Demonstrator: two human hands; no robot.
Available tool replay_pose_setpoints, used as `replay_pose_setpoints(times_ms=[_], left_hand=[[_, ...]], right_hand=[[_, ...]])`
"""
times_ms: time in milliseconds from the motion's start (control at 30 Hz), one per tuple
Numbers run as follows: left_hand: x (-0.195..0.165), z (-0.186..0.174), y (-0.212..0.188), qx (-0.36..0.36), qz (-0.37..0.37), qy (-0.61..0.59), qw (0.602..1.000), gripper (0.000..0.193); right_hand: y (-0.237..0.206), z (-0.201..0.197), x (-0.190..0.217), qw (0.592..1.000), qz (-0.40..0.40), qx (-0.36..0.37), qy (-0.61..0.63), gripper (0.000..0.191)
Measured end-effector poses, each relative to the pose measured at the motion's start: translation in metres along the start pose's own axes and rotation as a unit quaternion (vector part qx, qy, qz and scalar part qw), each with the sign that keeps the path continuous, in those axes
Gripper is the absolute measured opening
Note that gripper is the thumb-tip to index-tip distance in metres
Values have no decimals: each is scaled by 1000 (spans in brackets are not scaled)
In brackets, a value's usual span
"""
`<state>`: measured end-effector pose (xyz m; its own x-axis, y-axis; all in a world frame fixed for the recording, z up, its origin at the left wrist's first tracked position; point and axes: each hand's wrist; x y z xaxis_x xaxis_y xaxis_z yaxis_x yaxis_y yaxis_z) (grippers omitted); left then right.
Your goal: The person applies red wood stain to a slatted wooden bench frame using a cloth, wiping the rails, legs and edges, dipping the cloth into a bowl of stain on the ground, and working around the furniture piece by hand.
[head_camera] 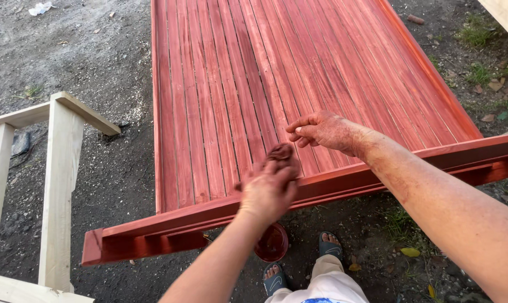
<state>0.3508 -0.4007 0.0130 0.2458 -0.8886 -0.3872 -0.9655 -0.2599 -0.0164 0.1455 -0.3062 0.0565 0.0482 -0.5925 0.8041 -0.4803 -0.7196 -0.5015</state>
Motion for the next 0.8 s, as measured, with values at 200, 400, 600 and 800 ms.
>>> replay_pose_setpoints(times_ms=[200, 400, 600, 800], left_hand=[[127, -26, -63, 10, -147, 9, 989, 29], [262, -49, -120, 44, -314, 179, 931, 38], [323, -57, -122, 97, -414, 140, 894, 42], [279, -47, -103, 112, -414, 123, 895, 39]], right_hand=[[-6, 33, 33, 998, 35, 4, -53, 40], [-3, 49, 42, 996, 36, 37, -75, 40], [-5, 32, 32, 992, 63, 25, -103, 43], [-9, -2, -1, 996, 58, 10, -67, 44]])
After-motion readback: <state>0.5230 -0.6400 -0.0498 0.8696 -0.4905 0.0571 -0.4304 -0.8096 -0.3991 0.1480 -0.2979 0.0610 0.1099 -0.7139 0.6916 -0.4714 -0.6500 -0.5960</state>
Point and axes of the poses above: each hand's wrist, its own y-axis towards the middle knuckle, its own z-axis out of the palm, x = y × z, and after that the axes turned 1 degree about x, right-handed
